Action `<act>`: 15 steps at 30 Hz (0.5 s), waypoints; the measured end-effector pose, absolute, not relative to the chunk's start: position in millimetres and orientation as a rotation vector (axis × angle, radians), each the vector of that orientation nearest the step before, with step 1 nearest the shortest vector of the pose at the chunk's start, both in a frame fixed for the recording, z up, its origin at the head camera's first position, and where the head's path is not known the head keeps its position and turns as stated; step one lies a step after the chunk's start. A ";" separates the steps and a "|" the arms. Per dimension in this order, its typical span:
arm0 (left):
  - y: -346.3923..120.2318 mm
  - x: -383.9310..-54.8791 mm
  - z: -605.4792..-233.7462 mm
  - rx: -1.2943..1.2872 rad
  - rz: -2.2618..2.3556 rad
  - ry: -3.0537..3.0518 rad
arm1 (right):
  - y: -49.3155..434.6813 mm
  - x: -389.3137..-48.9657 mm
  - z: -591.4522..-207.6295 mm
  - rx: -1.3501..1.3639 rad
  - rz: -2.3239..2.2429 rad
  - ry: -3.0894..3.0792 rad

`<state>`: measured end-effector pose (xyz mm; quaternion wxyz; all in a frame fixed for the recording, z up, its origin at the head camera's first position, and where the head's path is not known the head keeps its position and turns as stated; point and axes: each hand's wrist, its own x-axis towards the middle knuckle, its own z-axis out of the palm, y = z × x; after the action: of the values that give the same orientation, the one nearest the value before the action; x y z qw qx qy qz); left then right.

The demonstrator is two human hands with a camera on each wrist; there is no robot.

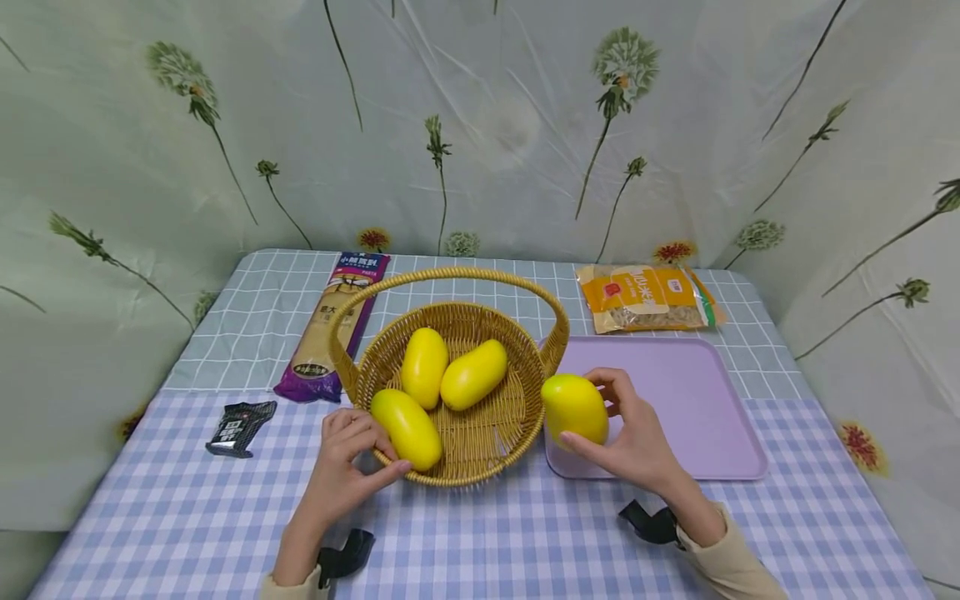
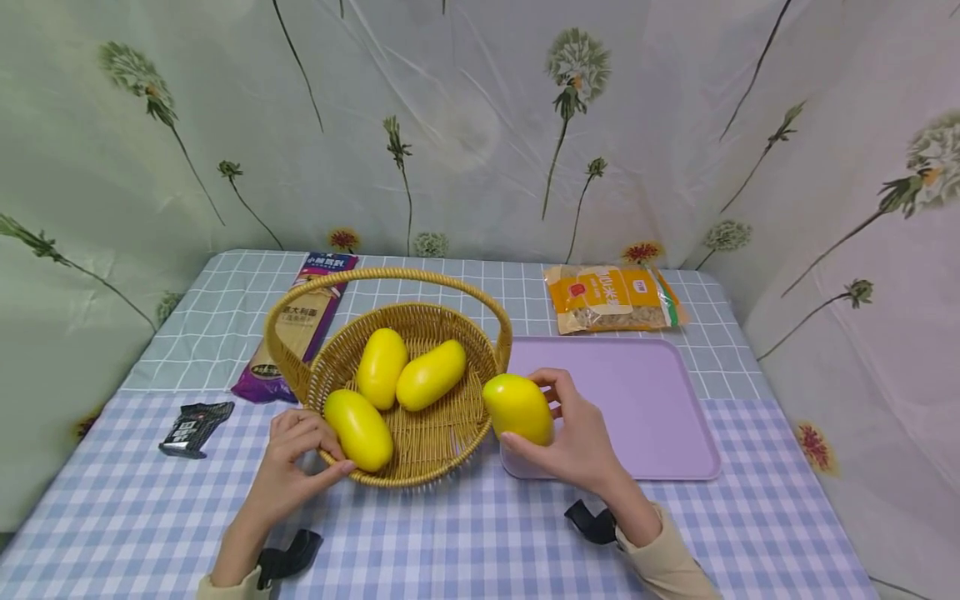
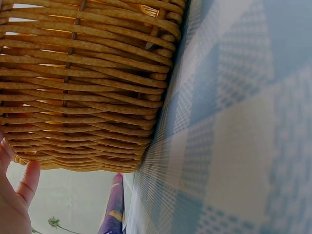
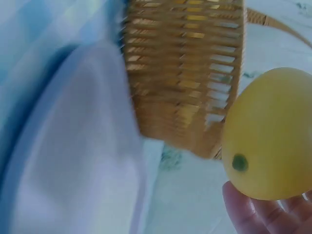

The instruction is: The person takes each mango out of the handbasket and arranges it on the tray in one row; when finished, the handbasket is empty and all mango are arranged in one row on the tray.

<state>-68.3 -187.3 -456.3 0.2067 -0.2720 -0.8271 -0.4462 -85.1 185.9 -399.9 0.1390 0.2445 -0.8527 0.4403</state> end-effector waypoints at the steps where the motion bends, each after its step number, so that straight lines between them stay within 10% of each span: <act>1: -187.2 -68.5 -456.2 -0.758 -1.242 -2.306 | 189.3 -84.6 -401.7 0.668 1.264 -2.483; 15: -187.5 -68.1 -455.8 -0.756 -1.240 -2.307 | 207.5 -102.5 -424.8 0.237 1.193 -2.778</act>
<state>-68.1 -187.5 -455.8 0.2064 -0.2715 -0.8281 -0.4450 -102.5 207.5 -424.8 0.0544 0.0780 -0.9147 0.3928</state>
